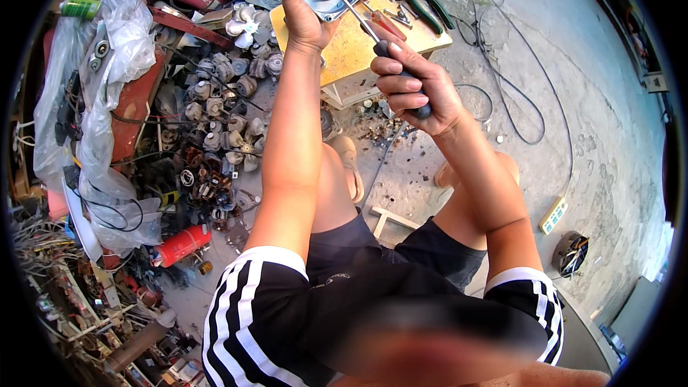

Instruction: The person disassembles a small motorized part using a screwdriver and pliers, then picks up a larger motor component from a pile of parts on the ground and uses a screwdriver and pliers to pry at its casing while holding it by hand.

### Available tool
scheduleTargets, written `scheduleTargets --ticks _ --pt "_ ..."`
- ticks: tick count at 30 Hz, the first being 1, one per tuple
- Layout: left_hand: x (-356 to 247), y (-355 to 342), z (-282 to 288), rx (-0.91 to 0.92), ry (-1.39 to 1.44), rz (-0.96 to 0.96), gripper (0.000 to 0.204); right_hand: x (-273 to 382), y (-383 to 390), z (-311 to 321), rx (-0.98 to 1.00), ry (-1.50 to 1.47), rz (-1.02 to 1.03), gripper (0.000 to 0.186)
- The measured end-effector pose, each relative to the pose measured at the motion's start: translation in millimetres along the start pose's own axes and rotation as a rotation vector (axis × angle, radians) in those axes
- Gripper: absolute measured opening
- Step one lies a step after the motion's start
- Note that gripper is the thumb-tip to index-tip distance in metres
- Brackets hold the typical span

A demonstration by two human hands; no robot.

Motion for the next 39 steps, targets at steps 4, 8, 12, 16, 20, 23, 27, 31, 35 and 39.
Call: scheduleTargets --ticks 4,8,12,16,20,23,27,31,35,39 --pt "9 -6 3 -0.055 -0.063 0.008 0.057 -11 -1 3 -0.149 0.363 0.108 0.051" --pt "15 -6 -2 -0.083 -0.052 0.001 0.058 -8 -2 10 -0.105 0.241 0.084 0.051" --pt "21 -11 7 -0.065 -0.106 -0.005 0.057 -4 -3 15 -0.211 0.573 0.13 0.05" --pt "22 -5 5 -0.177 -0.306 -0.05 0.045 -7 -9 38 -0.31 1.316 0.333 0.046" --pt "29 -9 20 -0.228 -0.253 -0.05 0.042 -6 -13 49 -0.286 1.627 0.457 0.046" --pt "26 -12 23 -0.266 -0.201 -0.034 0.042 -5 -19 44 -0.277 1.801 0.501 0.046" --pt "7 -8 32 -0.193 0.041 0.107 0.059 1 -18 13 -0.251 1.244 0.159 0.046" --pt "-10 -5 33 -0.079 0.182 0.08 0.059 4 -11 3 -0.166 0.816 -0.002 0.049" --pt "-12 2 15 0.01 0.189 0.098 0.055 7 -10 1 -0.164 0.707 -0.02 0.049" --pt "-7 1 12 -0.097 0.169 0.057 0.059 9 -9 -3 -0.17 0.648 -0.02 0.048"
Point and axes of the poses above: each hand's wrist, its own y-axis away from the middle knuckle, its own z-axis out of the back of the hand, x = y × z, the point moved 3 cm from there along -y, towards the middle knuckle, and after that the axes turned 6 degrees about z, right-handed, at the moved point
